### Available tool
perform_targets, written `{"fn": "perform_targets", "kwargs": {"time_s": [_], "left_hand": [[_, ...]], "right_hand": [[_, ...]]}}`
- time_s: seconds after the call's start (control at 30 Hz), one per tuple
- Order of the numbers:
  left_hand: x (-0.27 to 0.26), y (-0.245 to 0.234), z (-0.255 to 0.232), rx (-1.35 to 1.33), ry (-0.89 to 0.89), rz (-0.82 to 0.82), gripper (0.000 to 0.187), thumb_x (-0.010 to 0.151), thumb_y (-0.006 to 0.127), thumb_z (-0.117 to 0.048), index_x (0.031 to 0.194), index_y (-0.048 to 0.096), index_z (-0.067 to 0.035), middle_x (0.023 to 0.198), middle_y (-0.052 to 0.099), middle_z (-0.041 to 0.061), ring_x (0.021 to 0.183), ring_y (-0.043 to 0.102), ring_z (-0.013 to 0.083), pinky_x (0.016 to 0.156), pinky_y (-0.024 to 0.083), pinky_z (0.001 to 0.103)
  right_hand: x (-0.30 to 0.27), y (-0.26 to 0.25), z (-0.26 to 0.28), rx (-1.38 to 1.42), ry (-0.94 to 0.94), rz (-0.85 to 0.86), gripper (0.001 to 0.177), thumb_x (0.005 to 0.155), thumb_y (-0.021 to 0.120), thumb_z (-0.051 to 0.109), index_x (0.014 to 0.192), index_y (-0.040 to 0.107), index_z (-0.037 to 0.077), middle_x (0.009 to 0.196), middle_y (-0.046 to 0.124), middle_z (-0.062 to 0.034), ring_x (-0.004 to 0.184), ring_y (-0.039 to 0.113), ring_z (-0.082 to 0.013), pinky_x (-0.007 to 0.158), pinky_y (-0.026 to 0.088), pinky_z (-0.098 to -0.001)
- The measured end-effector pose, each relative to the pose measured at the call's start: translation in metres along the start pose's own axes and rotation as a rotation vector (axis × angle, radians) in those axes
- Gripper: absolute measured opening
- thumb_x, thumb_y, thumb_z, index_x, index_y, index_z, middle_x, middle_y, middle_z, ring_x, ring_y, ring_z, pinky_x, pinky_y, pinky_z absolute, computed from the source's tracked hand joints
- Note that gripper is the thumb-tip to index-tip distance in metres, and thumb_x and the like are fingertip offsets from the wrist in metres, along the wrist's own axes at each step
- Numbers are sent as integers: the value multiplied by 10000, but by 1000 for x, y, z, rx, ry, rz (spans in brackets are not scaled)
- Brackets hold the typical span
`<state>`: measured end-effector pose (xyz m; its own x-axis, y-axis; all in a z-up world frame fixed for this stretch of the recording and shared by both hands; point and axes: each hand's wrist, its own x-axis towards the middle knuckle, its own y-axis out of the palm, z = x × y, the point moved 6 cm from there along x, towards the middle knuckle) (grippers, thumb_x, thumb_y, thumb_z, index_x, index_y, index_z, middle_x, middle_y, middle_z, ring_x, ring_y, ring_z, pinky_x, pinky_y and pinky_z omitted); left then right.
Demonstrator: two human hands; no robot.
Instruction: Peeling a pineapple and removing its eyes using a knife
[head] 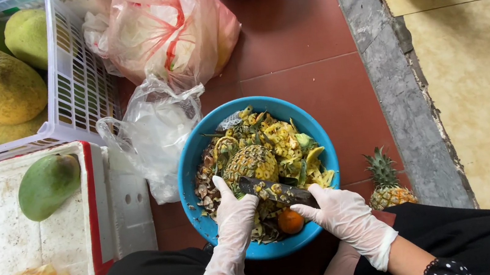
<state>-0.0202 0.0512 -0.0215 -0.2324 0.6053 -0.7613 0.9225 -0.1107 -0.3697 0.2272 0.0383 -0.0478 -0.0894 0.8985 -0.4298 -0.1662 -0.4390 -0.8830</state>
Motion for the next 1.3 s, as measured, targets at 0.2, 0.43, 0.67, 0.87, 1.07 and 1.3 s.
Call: {"fn": "perform_targets", "kwargs": {"time_s": [0.2, 0.43, 0.67, 0.87, 1.07, 1.3], "left_hand": [[8, 10, -2, 241, 22, -6, 1193, 888, 662, -506, 1688, -134, -117, 1144, 717, 228, 1000, 725, 329, 881, 562, 366], [5, 17, 8, 187, 30, -52, 1170, 849, 672, -428, 1701, -88, -172, 1240, 700, 226, 1056, 711, 366, 929, 559, 371], [3, 6, 3, 28, 21, -12, 1127, 837, 683, -387, 1702, -11, -185, 1429, 600, 238, 1191, 682, 360, 998, 528, 345], [4, 15, 9, 163, -12, -1, 1150, 881, 658, -392, 1701, -133, -237, 1204, 720, 184, 1000, 720, 315, 873, 574, 341], [6, 12, 16, 103, -15, -38, 1133, 846, 683, -418, 1709, -29, -247, 1372, 647, 220, 1165, 696, 357, 986, 546, 354], [8, 12, 14, 146, -41, -17, 1155, 846, 671, -414, 1709, -85, -284, 1369, 645, 229, 1163, 692, 365, 987, 542, 348]], "right_hand": [[7, -21, 17, -28, -2, -21, 621, 895, 573, 780, 986, 599, 166, 763, 728, -92, 627, 716, -362, 568, 562, -461], [47, -46, 48, 203, -30, 100, 645, 926, 527, 706, 894, 705, 86, 852, 764, -122, 793, 727, -349, 744, 556, -430], [7, -28, 20, 208, 84, 239, 583, 913, 521, 710, 960, 673, 148, 925, 759, -66, 870, 731, -302, 796, 554, -404], [56, -24, 41, 133, -167, 153, 436, 1001, 494, 561, 1133, 679, 189, 949, 693, -84, 839, 694, -322, 764, 530, -448], [49, -35, 47, 121, -269, 75, 376, 937, 535, 429, 1160, 627, 141, 918, 675, -139, 809, 680, -371, 738, 525, -471], [42, -16, 20, -148, -372, 86, 397, 999, 551, 327, 1393, 562, 374, 947, 597, -95, 750, 655, -330, 675, 529, -495]]}}
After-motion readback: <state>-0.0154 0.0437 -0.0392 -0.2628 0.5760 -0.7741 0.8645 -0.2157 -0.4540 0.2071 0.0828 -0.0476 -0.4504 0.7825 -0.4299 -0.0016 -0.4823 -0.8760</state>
